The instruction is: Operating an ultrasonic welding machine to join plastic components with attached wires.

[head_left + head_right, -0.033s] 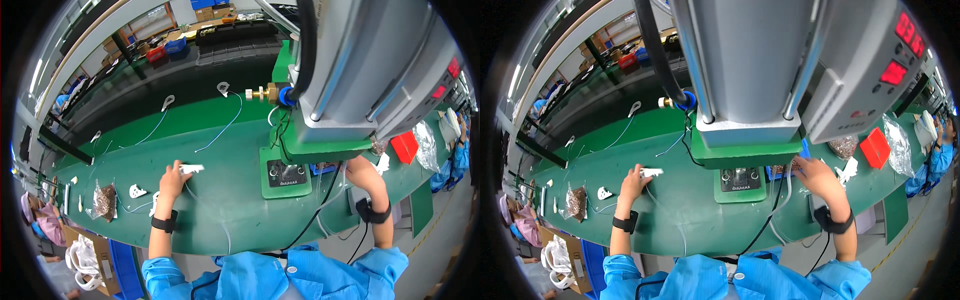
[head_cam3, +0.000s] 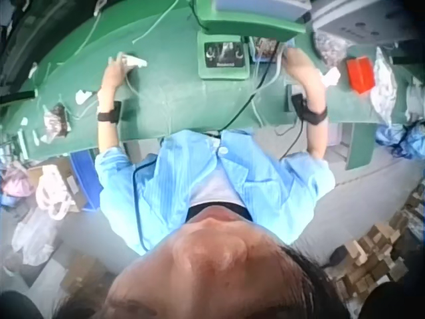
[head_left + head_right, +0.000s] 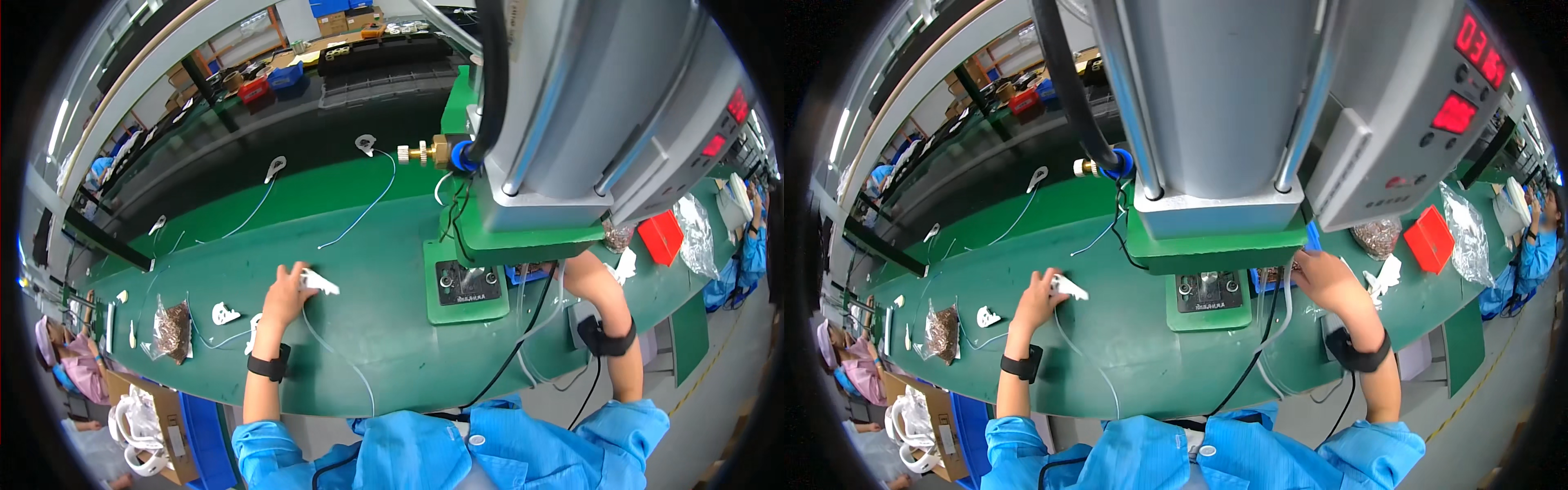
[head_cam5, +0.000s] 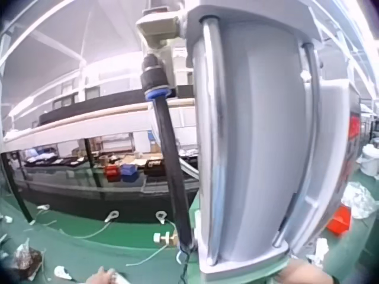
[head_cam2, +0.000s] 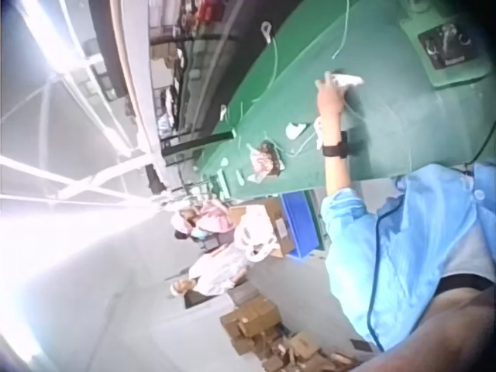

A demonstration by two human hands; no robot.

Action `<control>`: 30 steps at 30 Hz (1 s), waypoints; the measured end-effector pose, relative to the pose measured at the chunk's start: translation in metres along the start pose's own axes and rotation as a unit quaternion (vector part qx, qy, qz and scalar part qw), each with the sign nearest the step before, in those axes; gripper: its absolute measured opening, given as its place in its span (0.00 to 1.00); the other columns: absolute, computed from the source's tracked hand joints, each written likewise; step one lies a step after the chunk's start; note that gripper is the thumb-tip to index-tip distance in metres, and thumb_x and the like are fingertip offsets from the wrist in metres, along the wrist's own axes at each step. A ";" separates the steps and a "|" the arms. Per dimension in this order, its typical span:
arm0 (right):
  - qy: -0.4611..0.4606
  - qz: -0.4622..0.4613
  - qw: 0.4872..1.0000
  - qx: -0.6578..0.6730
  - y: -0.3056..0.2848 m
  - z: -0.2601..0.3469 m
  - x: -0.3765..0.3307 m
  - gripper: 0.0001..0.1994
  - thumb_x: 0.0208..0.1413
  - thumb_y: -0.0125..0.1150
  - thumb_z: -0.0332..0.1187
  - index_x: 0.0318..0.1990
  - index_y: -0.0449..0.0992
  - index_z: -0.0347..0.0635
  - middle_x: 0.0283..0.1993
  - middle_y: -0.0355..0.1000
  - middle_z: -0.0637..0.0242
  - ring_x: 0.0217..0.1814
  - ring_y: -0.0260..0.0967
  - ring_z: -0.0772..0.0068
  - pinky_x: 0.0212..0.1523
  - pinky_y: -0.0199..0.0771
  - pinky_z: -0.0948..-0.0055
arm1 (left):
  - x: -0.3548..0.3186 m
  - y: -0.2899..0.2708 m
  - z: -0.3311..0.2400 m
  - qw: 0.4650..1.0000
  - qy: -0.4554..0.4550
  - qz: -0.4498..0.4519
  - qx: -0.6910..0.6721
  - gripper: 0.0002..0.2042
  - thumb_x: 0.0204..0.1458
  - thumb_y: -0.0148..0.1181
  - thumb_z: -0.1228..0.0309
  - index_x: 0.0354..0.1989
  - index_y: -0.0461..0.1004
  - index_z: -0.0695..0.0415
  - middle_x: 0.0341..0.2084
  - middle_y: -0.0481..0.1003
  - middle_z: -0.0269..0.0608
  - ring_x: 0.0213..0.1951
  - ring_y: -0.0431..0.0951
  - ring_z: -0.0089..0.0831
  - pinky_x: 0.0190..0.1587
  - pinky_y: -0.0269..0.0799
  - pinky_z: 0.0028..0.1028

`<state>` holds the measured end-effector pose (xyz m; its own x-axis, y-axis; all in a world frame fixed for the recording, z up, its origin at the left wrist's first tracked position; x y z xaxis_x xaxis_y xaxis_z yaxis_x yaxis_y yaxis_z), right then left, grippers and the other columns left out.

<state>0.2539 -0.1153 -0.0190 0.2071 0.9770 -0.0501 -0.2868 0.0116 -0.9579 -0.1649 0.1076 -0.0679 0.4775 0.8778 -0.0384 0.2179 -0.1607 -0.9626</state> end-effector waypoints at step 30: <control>-0.103 -0.158 0.981 0.044 0.025 0.007 0.029 0.07 0.38 0.54 0.23 0.29 0.73 0.34 0.28 0.69 0.46 0.32 0.67 0.46 0.34 0.68 0.57 | 0.004 0.028 -0.081 0.979 0.188 0.032 0.066 0.23 0.41 0.57 0.70 0.50 0.62 0.49 0.41 0.60 0.47 0.44 0.62 0.43 0.42 0.64 0.36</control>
<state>0.2461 -0.0849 -0.0424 0.1068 0.9441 0.3119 -0.3202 0.3297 -0.8881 -0.0877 0.0700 -0.0737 0.7715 0.6358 -0.0226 0.0765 -0.1280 -0.9888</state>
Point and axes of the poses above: each hand's wrist, its own x-axis towards the middle knuckle, its own y-axis out of the palm, z = x × y, the point moved 2 cm from there along x, towards the middle knuckle
